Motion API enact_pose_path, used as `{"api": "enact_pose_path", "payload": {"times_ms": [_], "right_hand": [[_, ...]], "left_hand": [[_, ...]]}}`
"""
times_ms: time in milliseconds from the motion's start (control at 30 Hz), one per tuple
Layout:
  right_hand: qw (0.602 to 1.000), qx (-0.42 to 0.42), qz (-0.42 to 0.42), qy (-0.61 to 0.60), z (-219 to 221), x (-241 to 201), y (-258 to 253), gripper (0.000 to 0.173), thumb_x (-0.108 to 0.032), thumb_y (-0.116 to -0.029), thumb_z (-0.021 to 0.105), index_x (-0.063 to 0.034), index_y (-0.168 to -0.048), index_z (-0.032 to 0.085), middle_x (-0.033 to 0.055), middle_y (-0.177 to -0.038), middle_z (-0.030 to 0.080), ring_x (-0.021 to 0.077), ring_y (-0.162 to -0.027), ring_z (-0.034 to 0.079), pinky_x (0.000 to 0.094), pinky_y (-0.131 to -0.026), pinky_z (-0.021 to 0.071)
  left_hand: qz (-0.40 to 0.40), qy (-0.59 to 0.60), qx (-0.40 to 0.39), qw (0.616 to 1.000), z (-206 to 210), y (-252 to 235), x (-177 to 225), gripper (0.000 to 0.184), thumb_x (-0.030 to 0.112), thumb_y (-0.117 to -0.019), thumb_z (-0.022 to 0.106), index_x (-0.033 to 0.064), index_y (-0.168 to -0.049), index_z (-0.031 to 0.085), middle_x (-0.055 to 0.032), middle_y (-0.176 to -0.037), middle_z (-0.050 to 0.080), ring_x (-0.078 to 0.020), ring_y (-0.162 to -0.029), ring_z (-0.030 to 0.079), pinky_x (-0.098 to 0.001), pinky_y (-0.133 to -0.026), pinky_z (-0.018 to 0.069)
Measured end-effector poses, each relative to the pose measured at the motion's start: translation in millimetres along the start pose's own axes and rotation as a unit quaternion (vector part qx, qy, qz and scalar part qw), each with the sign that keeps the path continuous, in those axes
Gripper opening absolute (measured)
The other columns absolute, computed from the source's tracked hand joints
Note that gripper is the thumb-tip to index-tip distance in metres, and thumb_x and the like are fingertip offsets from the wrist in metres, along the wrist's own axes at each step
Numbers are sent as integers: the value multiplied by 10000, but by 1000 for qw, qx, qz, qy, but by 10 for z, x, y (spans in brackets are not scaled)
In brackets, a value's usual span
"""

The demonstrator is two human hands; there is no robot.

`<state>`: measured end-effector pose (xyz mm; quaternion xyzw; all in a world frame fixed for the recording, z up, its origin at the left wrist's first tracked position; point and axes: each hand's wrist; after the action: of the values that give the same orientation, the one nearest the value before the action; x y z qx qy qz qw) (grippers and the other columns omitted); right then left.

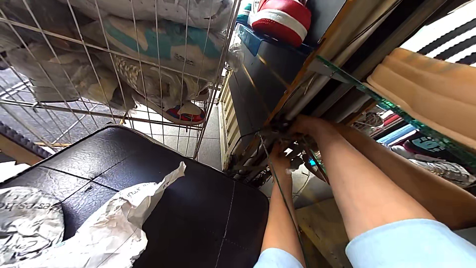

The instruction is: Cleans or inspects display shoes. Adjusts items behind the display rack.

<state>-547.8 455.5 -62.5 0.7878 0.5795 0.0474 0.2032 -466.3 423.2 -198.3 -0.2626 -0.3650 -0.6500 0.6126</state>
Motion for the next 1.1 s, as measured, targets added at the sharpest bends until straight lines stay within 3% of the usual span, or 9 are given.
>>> {"api": "enact_pose_path", "payload": {"times_ms": [133, 233, 333, 433, 567, 733, 933, 1033, 1100], "right_hand": [[998, 41, -28, 47, -30, -1, -22, 338, -93, -942, 739, 82, -1197, 604, 164, -908, 605, 183, -700, 543, 344, -694, 497], [994, 80, -38, 62, 10, 11, 14, 355, -108, -932, 754, 76, -1199, 609, 207, -986, 640, 247, -784, 622, 412, -760, 534], [983, 175, -46, 32, 121, 12, 173, 325, -55, -976, 637, 109, -1253, 589, 327, -1221, 623, 456, -1095, 648, 614, -944, 504], [953, 300, -12, -30, 261, -17, 461, 409, -56, -1017, 568, 88, -1390, 483, 345, -1293, 591, 496, -1191, 611, 626, -983, 491], [868, 466, -30, -167, 362, 147, 601, 440, -155, -1025, 596, 79, -1375, 467, 332, -1209, 624, 483, -1133, 632, 627, -961, 497], [768, 521, -43, -370, 515, 164, 984, 451, -217, -1056, 541, 83, -1390, 498, 278, -1266, 621, 358, -1168, 630, 507, -1028, 491], [716, 497, -33, -489, 843, -159, 2070, 331, -208, -1087, 493, 46, -1295, 535, 203, -1068, 643, 288, -957, 660, 477, -886, 535], [712, 507, -27, -485, 1129, -63, 2246, 432, -277, -1108, 435, -5, -1442, 403, 201, -1132, 644, 291, -936, 689, 486, -832, 573], [688, 539, -14, -486, 1314, -51, 2426, 422, -277, -1107, 437, -8, -1430, 401, 200, -1130, 649, 284, -923, 702, 479, -812, 592]], "left_hand": [[4, -34, -9, 999, 10, -7, -9, 553, -56, -1023, 495, 6, -1555, 354, -136, -1441, 570, -161, -1187, 601, -319, -957, 491], [-4, -19, -1, 1000, 21, -12, -32, 575, -33, -1008, 541, -3, -1555, 365, -199, -1463, 542, -254, -1223, 599, -396, -1012, 490], [17, -82, 16, 996, -31, -46, -107, 580, 25, -972, 647, 14, -1518, 451, -210, -1500, 518, -310, -1377, 512, -480, -1141, 413], [33, -170, 42, 984, -103, -28, -166, 573, 98, -959, 702, 45, -1493, 502, -208, -1503, 515, -349, -1404, 481, -526, -1166, 376], [10, -224, 34, 974, -236, 280, -209, 412, 65, -1017, 603, 24, -1425, 575, -228, -1369, 623, -351, -1275, 600, -517, -1094, 455], [-13, -368, 15, 929, -653, 947, -567, 303, -25, -1006, 501, -101, -1260, 647, -292, -1283, 649, -384, -1216, 628, -464, -1077, 472], [-256, -503, -162, 810, -869, 2082, 4, 371, 22, -1056, 444, -121, -1390, 519, -283, -1478, 510, -374, -1405, 480, -467, -1168, 364], [-235, -469, -126, 842, -1027, 2514, 230, 385, 42, -1058, 442, -141, -1392, 497, -307, -1448, 523, -382, -1375, 509, -480, -1150, 394], [-149, -406, -129, 893, -1206, 2731, 228, 361, 79, -1046, 463, -163, -1297, 554, -320, -1269, 618, -360, -1180, 621, -476, -1021, 497]]}}
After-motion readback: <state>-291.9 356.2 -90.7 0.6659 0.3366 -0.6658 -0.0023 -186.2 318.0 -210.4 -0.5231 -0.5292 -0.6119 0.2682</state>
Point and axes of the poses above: each hand's wrist, its own y-axis away from the middle knuckle, its own z-axis out of the palm, x = y × z
